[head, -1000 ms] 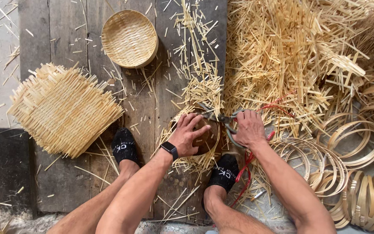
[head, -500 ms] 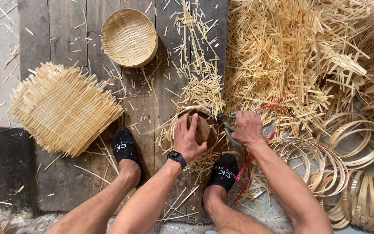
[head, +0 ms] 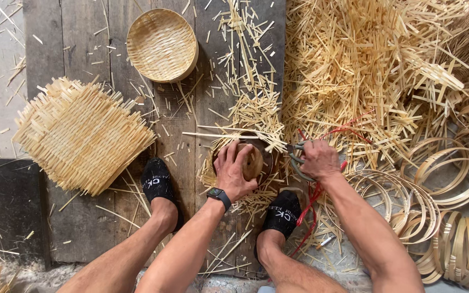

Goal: The person sits on the floor of a bamboo workshop and assembles round woven bamboo sieves. They press a square woven bamboo mat flat, bend a thin bamboo rim ring around it, fit the mat into a round wooden form, and use scissors to trim excess strip ends, repeating the process on multiple mats.

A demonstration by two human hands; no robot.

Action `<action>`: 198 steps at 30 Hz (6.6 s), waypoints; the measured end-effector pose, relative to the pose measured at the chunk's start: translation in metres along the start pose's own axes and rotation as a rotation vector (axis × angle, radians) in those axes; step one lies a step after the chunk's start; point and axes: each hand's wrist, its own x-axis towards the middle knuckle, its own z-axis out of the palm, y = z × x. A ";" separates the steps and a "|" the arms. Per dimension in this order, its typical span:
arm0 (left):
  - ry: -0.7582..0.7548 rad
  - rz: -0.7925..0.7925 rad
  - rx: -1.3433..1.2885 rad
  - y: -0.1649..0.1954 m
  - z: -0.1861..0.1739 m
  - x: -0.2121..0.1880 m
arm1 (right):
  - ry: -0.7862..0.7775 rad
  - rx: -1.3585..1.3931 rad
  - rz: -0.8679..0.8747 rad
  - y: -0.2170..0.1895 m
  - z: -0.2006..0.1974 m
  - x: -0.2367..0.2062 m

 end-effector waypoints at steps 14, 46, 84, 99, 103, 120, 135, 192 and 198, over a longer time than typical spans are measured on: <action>0.239 -0.211 -0.103 0.015 0.015 -0.001 | 0.154 -0.013 -0.113 0.006 -0.006 0.001; -0.211 0.019 0.140 -0.001 -0.007 0.012 | 0.355 -0.070 -0.112 -0.016 0.007 0.023; -0.344 0.117 0.270 -0.002 -0.016 0.023 | 0.267 -0.027 -0.184 -0.008 -0.004 0.028; -0.441 0.292 0.309 -0.005 -0.031 0.033 | 0.082 0.074 0.110 0.019 -0.004 0.019; -0.617 0.482 0.456 -0.002 -0.034 0.037 | 0.063 0.030 -0.143 -0.008 -0.018 0.021; -0.279 0.033 0.128 -0.006 -0.016 0.026 | 0.101 0.480 0.765 0.030 -0.013 0.018; -0.076 -0.452 -0.235 -0.056 0.038 0.096 | -0.045 1.358 0.442 -0.057 -0.003 -0.001; -0.025 -0.137 -0.858 -0.003 -0.054 -0.019 | -0.147 1.415 0.225 -0.115 -0.071 -0.050; 0.260 -0.066 -0.723 0.040 -0.025 -0.029 | -0.053 1.944 0.602 -0.133 -0.083 -0.042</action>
